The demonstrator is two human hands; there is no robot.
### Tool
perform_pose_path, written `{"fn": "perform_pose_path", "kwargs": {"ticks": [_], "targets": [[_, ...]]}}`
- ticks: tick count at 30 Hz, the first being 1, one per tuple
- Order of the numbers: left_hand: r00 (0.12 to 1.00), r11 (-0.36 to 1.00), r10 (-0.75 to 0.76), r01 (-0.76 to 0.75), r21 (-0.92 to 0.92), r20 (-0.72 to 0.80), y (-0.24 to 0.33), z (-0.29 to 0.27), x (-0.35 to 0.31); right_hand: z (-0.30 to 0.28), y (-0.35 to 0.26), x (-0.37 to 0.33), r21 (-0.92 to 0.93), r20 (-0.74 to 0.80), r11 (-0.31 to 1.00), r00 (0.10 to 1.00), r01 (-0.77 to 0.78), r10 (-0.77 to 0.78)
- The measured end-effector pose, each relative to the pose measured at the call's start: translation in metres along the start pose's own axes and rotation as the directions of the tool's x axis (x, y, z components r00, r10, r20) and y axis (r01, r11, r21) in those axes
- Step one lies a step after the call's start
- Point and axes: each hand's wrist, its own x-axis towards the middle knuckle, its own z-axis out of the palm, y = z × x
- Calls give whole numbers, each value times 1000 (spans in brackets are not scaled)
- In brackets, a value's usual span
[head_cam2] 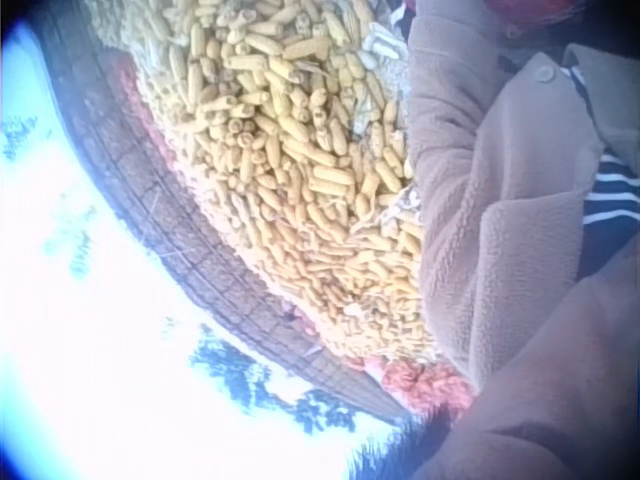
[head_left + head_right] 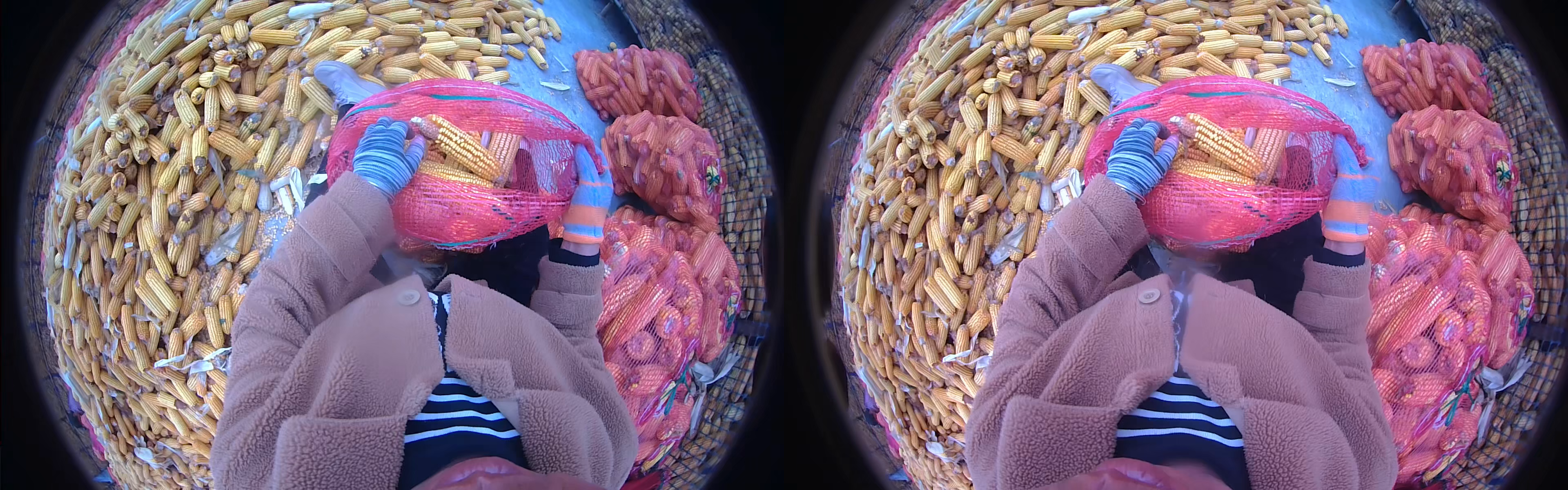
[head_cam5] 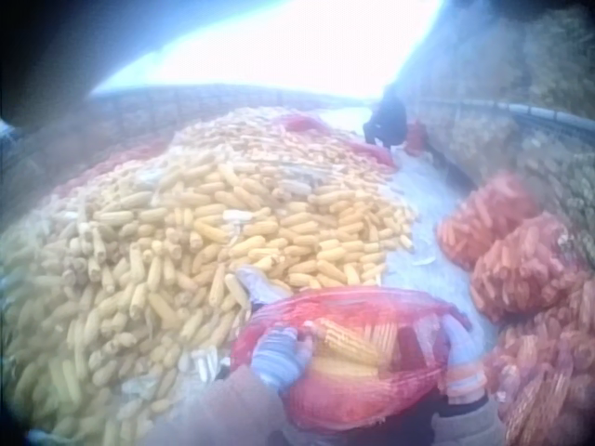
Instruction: The person sits on the ground and repeatedly picks up dried corn cobs from a large pile, placing them into a red mesh bag. They continue filling the bag with corn cobs throughout the clip.
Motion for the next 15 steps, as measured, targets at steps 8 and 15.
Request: {"fn": "perform_pose_path", "kwargs": {"ticks": [8,15], "targets": [[970,996,27,-6,90,-240,-45,-9,72,5,-29,10,544,61,743,902,-390,428],[964,623,-139,262,-737,225,-19,-35,67,18,-46,17,420,47,851,944,-315,326]]}}
